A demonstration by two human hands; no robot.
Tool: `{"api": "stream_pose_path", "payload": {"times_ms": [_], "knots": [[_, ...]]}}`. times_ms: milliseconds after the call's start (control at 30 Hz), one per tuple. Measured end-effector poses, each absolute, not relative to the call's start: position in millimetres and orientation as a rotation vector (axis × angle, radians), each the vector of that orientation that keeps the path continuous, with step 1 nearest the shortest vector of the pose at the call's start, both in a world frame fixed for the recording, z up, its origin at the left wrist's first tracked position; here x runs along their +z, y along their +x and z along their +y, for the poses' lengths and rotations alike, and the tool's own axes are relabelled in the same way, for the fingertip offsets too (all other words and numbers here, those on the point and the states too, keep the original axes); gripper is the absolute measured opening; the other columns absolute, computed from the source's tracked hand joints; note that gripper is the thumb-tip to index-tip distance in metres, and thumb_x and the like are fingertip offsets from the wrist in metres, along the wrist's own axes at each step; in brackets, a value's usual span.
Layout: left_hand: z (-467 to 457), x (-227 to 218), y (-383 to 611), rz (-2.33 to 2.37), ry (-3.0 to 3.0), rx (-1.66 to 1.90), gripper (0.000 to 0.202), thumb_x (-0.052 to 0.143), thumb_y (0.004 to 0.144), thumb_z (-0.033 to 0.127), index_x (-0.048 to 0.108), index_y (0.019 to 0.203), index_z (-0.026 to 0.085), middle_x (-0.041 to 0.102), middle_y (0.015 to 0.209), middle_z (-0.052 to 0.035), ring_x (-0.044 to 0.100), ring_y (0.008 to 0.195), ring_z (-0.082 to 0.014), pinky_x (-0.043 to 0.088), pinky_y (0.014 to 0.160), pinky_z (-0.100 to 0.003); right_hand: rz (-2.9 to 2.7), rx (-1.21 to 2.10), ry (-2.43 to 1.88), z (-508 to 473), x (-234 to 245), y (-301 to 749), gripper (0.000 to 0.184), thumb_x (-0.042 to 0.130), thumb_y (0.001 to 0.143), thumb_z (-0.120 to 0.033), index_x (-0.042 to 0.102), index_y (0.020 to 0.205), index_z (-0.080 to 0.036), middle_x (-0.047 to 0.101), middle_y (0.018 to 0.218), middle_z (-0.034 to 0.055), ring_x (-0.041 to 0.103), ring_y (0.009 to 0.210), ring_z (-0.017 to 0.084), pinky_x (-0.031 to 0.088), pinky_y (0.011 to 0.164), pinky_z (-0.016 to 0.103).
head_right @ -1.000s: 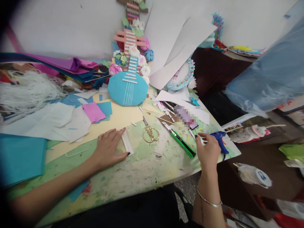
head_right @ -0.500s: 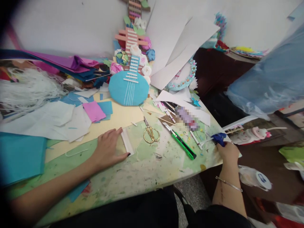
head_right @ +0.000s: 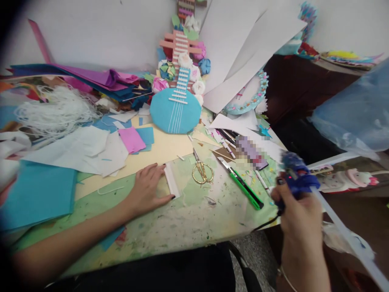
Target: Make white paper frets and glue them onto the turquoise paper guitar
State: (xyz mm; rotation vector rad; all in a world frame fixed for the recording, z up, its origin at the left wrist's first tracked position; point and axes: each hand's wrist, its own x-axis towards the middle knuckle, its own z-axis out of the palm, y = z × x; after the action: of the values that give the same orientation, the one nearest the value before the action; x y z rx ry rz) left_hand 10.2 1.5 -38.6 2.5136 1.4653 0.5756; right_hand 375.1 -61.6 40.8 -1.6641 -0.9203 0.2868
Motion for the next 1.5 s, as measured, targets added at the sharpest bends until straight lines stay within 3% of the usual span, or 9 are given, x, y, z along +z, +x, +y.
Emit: {"api": "stream_pose_path", "payload": {"times_ms": [100,167,267,367,533,667,800,1067,1500], "knots": [[0.3,-37.3,9.9,1.470,2.530,0.542,0.072,0.062,0.070,0.058,0.045,0.124,0.013,0.051,0.132,-0.0191,0.037,0.126,-0.0379,0.026,0.099,-0.052,-0.997,0.942,-1.333,-56.3,50.1,298.5,0.021,0.069,0.075,-0.035,0.062,0.087,-0.018,0.049,0.058,-0.0029,0.034,0.040,0.005,0.026,0.041,0.024],[-0.4,-36.8,10.1,1.476,2.537,0.538,0.073,0.060,0.072,0.059,0.045,0.126,0.012,0.052,0.131,-0.0195,0.037,0.126,-0.0377,0.026,0.099,-0.052,-1.051,1.234,-1.235,-51.5,47.6,257.7,0.020,0.061,0.083,-0.037,0.063,0.089,-0.018,0.050,0.053,-0.0029,0.044,0.044,0.009,0.033,0.042,0.023],[-1.2,-36.8,10.3,1.481,2.546,0.540,0.073,0.058,0.073,0.059,0.045,0.126,0.012,0.053,0.131,-0.0191,0.037,0.126,-0.0378,0.027,0.099,-0.053,-0.994,1.417,-1.081,-40.7,33.9,213.8,0.018,0.064,0.081,-0.036,0.064,0.089,-0.019,0.066,0.090,0.0058,0.063,0.076,0.017,0.052,0.063,0.030],[-1.9,-37.6,10.3,1.475,2.558,0.531,0.071,0.057,0.074,0.060,0.047,0.125,0.012,0.052,0.133,-0.0188,0.036,0.127,-0.0380,0.026,0.100,-0.053,-0.880,1.558,-0.979,-28.1,15.7,189.4,0.022,0.067,0.076,-0.036,0.065,0.091,-0.020,0.067,0.105,0.0068,0.064,0.094,0.022,0.052,0.084,0.040],[-3.3,-36.8,9.9,1.525,2.565,0.552,0.068,0.058,0.072,0.060,0.052,0.121,0.012,0.047,0.137,-0.0196,0.038,0.124,-0.0387,0.029,0.098,-0.053,-0.960,1.505,-1.175,-13.1,-8.9,187.8,0.023,0.066,0.075,-0.034,0.068,0.093,-0.019,0.070,0.102,0.0062,0.061,0.105,0.022,0.042,0.098,0.037],[-3.5,-34.5,9.1,1.514,2.568,0.543,0.068,0.057,0.073,0.060,0.055,0.119,0.010,0.053,0.129,-0.0180,0.040,0.121,-0.0390,0.031,0.096,-0.053,-1.127,1.370,-1.453,-6.9,-18.6,196.7,0.024,0.064,0.072,-0.037,0.067,0.084,-0.017,0.071,0.086,0.0056,0.064,0.085,0.022,0.048,0.080,0.033],[-3.2,-33.3,8.4,1.511,2.579,0.524,0.068,0.055,0.074,0.062,0.056,0.119,0.011,0.056,0.126,-0.0166,0.041,0.119,-0.0392,0.031,0.094,-0.054,-1.223,1.325,-1.524,-3.9,-25.1,197.9,0.021,0.062,0.072,-0.036,0.066,0.076,-0.015,0.066,0.069,0.0032,0.057,0.065,0.018,0.045,0.061,0.029],[-3.0,-29.8,8.4,1.500,2.584,0.510,0.066,0.056,0.075,0.062,0.057,0.116,0.011,0.058,0.125,-0.0158,0.042,0.118,-0.0397,0.031,0.092,-0.055,-1.491,1.179,-1.506,-1.3,-30.5,198.2,0.026,0.057,0.076,-0.032,0.068,0.094,-0.016,0.064,0.078,0.0021,0.053,0.073,0.018,0.042,0.068,0.028],[-3.5,-26.2,6.5,1.469,2.567,0.532,0.058,0.058,0.076,0.055,0.058,0.116,0.013,0.059,0.123,-0.0151,0.042,0.118,-0.0392,0.031,0.093,-0.054,-1.643,1.102,-1.510,-1.8,-25.3,195.4,0.016,0.052,0.079,-0.028,0.062,0.082,-0.016,0.051,0.064,-0.0017,0.043,0.061,0.014,0.035,0.057,0.025]]}}
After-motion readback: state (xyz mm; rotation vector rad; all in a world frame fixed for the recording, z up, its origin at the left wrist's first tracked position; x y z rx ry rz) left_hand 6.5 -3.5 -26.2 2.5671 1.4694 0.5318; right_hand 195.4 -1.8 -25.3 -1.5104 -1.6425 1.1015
